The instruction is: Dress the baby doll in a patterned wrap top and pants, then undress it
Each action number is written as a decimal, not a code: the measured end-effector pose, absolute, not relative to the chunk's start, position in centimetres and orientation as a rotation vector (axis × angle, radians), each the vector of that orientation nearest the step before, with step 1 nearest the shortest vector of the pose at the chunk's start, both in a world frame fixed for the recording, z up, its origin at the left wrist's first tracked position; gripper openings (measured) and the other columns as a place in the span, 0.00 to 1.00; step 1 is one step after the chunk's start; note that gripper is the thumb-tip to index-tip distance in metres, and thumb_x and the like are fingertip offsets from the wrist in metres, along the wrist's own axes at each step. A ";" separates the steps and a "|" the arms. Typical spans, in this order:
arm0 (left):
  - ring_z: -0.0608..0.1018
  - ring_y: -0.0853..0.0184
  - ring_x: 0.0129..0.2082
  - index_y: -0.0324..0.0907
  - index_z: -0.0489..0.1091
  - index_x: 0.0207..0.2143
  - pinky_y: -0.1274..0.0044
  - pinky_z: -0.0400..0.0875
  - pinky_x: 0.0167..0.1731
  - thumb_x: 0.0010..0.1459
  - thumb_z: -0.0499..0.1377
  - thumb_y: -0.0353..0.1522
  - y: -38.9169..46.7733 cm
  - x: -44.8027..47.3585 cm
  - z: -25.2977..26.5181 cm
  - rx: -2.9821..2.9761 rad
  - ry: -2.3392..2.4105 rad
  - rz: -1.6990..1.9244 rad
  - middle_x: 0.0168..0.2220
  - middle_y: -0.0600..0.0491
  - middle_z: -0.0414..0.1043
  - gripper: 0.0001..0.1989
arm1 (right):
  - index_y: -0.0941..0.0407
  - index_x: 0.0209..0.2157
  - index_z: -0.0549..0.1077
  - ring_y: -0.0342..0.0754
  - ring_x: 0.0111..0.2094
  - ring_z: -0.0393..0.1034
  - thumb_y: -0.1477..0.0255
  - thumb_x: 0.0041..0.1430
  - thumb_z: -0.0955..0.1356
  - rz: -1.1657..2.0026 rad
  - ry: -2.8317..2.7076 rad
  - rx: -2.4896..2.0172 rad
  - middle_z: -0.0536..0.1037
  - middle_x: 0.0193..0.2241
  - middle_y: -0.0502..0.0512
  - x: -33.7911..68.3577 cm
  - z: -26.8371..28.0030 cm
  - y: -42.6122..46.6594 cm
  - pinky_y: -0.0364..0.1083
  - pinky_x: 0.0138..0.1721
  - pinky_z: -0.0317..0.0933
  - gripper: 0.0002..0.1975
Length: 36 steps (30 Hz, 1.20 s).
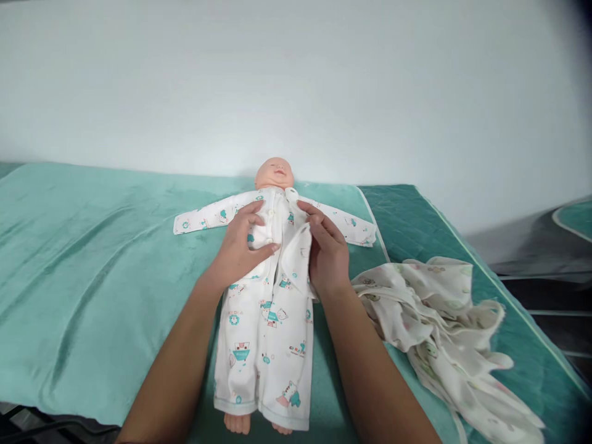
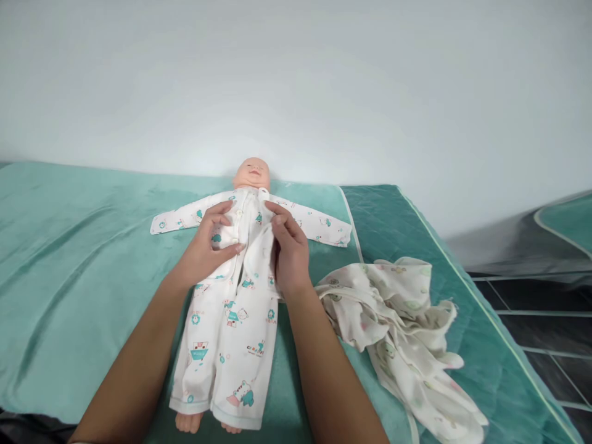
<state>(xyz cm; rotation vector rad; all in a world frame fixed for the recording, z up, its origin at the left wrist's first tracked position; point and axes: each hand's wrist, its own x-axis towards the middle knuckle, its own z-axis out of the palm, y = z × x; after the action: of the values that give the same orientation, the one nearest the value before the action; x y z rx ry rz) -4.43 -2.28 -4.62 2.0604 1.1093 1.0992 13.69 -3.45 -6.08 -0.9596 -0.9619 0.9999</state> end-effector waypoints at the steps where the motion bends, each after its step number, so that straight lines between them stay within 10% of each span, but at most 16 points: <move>1: 0.60 0.56 0.68 0.46 0.65 0.42 0.61 0.67 0.58 0.58 0.65 0.33 -2.4 -4.4 -4.6 2.091 1.125 1.080 0.69 0.47 0.56 0.12 | 0.50 0.47 0.78 0.54 0.51 0.71 0.56 0.61 0.68 0.984 -0.864 -0.985 0.78 0.49 0.52 13.9 -6.3 -3.3 0.53 0.52 0.64 0.18; 18: 0.77 0.62 0.51 0.43 0.68 0.30 0.68 0.71 0.52 0.58 0.62 0.36 -0.4 -8.1 -4.9 1.279 1.185 1.699 0.51 0.49 0.76 0.08 | 0.55 0.34 0.74 0.46 0.38 0.72 0.73 0.35 0.74 1.005 -0.617 -1.067 0.78 0.38 0.51 15.8 -8.2 -1.3 0.46 0.40 0.65 0.18; 23: 0.78 0.65 0.47 0.43 0.65 0.34 0.73 0.73 0.44 0.57 0.61 0.41 1.3 -12.6 -5.6 0.617 1.331 2.078 0.48 0.49 0.75 0.12 | 0.54 0.33 0.71 0.46 0.34 0.70 0.71 0.39 0.68 0.424 -0.537 -1.242 0.74 0.33 0.48 20.3 -9.9 -0.3 0.48 0.38 0.66 0.14; 36: 0.68 0.58 0.61 0.48 0.71 0.56 0.62 0.59 0.63 0.67 0.52 0.33 4.9 -8.5 -8.7 2.383 1.637 1.113 0.59 0.50 0.71 0.18 | 0.52 0.52 0.74 0.55 0.63 0.61 0.66 0.64 0.62 0.168 -1.537 -1.454 0.73 0.59 0.59 16.9 -10.6 1.7 0.61 0.64 0.52 0.18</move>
<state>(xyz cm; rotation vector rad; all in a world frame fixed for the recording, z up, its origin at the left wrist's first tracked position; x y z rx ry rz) -8.48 4.89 -8.68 2.3835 1.6368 1.1129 16.91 1.69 -10.64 -1.4545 -1.5371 0.1684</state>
